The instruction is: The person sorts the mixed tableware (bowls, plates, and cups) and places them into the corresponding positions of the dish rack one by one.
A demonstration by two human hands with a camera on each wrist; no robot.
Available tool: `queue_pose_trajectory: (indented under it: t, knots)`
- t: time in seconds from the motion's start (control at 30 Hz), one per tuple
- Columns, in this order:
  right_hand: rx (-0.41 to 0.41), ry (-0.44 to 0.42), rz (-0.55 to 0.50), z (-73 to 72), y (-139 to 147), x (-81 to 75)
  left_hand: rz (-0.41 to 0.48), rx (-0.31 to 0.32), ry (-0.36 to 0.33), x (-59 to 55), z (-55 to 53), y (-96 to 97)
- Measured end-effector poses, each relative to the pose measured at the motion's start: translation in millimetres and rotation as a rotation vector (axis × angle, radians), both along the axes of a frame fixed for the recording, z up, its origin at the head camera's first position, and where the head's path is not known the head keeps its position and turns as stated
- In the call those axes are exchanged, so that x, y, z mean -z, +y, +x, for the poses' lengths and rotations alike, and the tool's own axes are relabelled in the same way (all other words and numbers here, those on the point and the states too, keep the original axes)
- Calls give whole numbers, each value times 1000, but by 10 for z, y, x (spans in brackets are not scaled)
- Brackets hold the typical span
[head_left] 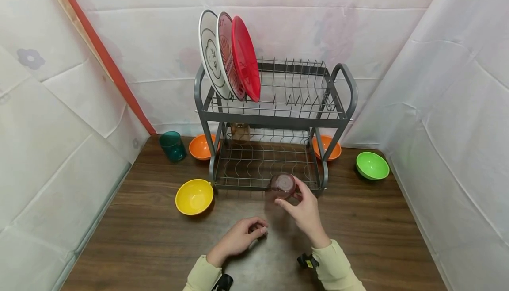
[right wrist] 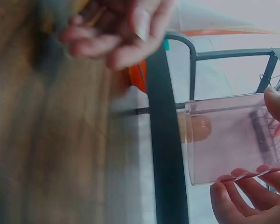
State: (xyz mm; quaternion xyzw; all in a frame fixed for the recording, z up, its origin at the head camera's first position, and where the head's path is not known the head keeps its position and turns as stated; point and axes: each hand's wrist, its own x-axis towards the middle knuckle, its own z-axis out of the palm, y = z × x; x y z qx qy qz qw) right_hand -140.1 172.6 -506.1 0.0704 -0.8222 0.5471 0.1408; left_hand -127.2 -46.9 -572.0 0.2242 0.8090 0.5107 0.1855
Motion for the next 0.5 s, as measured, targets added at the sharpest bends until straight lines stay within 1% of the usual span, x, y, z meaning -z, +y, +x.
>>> queue_pose_trajectory:
  t: [0.07, 0.17, 0.3, 0.37, 0.5]
  knots:
    - [8, 0, -12, -91, 43, 62, -4, -4, -19, -11, -9, -30]
    - [-1, -1, -39, -167, 48, -5, -7, -13, -28, -30, -19, -100]
    - [6, -12, -30, -264, 55, -80, -17, -41, -30, -58, -38, -220]
    - [13, -26, -11, -329, 61, -100, -25, -56, -20, -56, -47, -286]
    - [-3, -71, -31, -489, 55, -126, -37, -89, -8, -45, -50, -413]
